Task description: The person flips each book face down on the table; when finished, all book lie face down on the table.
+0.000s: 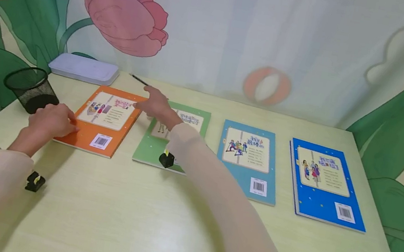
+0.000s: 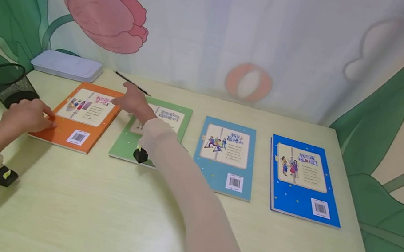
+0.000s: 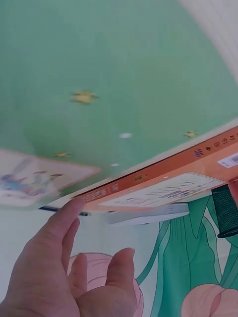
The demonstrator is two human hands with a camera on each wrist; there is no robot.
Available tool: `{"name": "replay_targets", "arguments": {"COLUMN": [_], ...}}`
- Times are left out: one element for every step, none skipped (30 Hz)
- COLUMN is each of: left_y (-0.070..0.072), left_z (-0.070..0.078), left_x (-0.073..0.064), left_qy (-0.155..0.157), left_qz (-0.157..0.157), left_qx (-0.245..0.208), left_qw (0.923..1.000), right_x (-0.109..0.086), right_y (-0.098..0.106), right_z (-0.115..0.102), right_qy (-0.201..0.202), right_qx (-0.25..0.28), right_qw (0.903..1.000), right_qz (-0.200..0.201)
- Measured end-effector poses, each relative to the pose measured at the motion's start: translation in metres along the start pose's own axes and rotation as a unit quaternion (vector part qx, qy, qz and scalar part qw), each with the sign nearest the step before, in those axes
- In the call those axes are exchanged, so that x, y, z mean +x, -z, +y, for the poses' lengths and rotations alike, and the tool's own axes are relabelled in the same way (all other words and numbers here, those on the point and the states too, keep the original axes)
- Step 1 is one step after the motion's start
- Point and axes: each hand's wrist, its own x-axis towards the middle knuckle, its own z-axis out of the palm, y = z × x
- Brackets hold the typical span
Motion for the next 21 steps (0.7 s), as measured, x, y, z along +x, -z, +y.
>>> {"name": "replay_targets", "arguments": {"left_y": [0.0,0.001,0.002,0.003,0.003,0.004,0.004,0.004,0.004,0.003,0.003,0.002,0.001,0.0,-0.001,-0.002,-0.003,-0.004,-0.004,-0.005,-0.005], "left_z": [0.002,0.003,0.006,0.008,0.01,0.013,0.016,0.019,0.022,0.025,0.028,0.03,0.032,0.034,0.035,0.037,0.038,0.039,0.04,0.041,0.042], "left_x": [0.0,0.0,0.001,0.001,0.001,0.002,0.002,0.003,0.004,0.005,0.005,0.005,0.006,0.007,0.007,0.008,0.009,0.01,0.011,0.012,0.012], "left_qy": [-0.002,-0.003,-0.003,-0.004,-0.006,-0.009,-0.014,-0.022,-0.031,-0.041,-0.05,-0.061,-0.072,-0.081,-0.089,-0.096,-0.102,-0.107,-0.11,-0.112,-0.114], "left_qz": [0.005,0.01,0.014,0.019,0.023,0.03,0.038,0.047,0.057,0.067,0.076,0.086,0.094,0.101,0.106,0.112,0.118,0.123,0.127,0.132,0.138], "left_qx": [0.004,0.008,0.013,0.017,0.02,0.022,0.025,0.028,0.033,0.034,0.036,0.04,0.038,0.035,0.028,0.022,0.015,0.007,-0.003,-0.008,-0.011], "left_qw": [1.0,0.9999,0.9998,0.9997,0.9995,0.9993,0.9989,0.9982,0.9974,0.9963,0.9952,0.9937,0.9923,0.9909,0.99,0.9889,0.9877,0.9866,0.9858,0.9848,0.9837], "right_x": [-0.002,-0.005,-0.007,-0.009,-0.012,-0.015,-0.017,-0.02,-0.024,-0.028,-0.032,-0.035,-0.039,-0.043,-0.047,-0.051,-0.055,-0.058,-0.062,-0.065,-0.068], "right_y": [0.003,0.006,0.01,0.013,0.016,0.02,0.024,0.028,0.033,0.037,0.041,0.045,0.049,0.054,0.058,0.063,0.068,0.072,0.077,0.081,0.086], "right_z": [0.0,0.0,0.0,0.0,0.001,0.002,0.003,0.005,0.007,0.009,0.01,0.012,0.014,0.017,0.019,0.022,0.025,0.028,0.031,0.035,0.04], "right_qy": [0.01,0.02,0.028,0.038,0.046,0.056,0.066,0.073,0.079,0.085,0.092,0.098,0.103,0.106,0.109,0.11,0.111,0.11,0.109,0.108,0.107], "right_qx": [-0.018,-0.038,-0.06,-0.071,-0.081,-0.089,-0.1,-0.11,-0.118,-0.121,-0.127,-0.13,-0.137,-0.138,-0.136,-0.135,-0.136,-0.135,-0.137,-0.138,-0.138], "right_qw": [0.9998,0.999,0.9976,0.9966,0.9952,0.994,0.9922,0.9905,0.9888,0.9876,0.9858,0.9846,0.9827,0.9818,0.9813,0.9809,0.9802,0.9799,0.9788,0.9783,0.9776], "right_qz": [0.007,0.013,0.018,0.021,0.028,0.031,0.036,0.04,0.046,0.053,0.06,0.064,0.071,0.077,0.081,0.086,0.091,0.097,0.105,0.111,0.117]}}
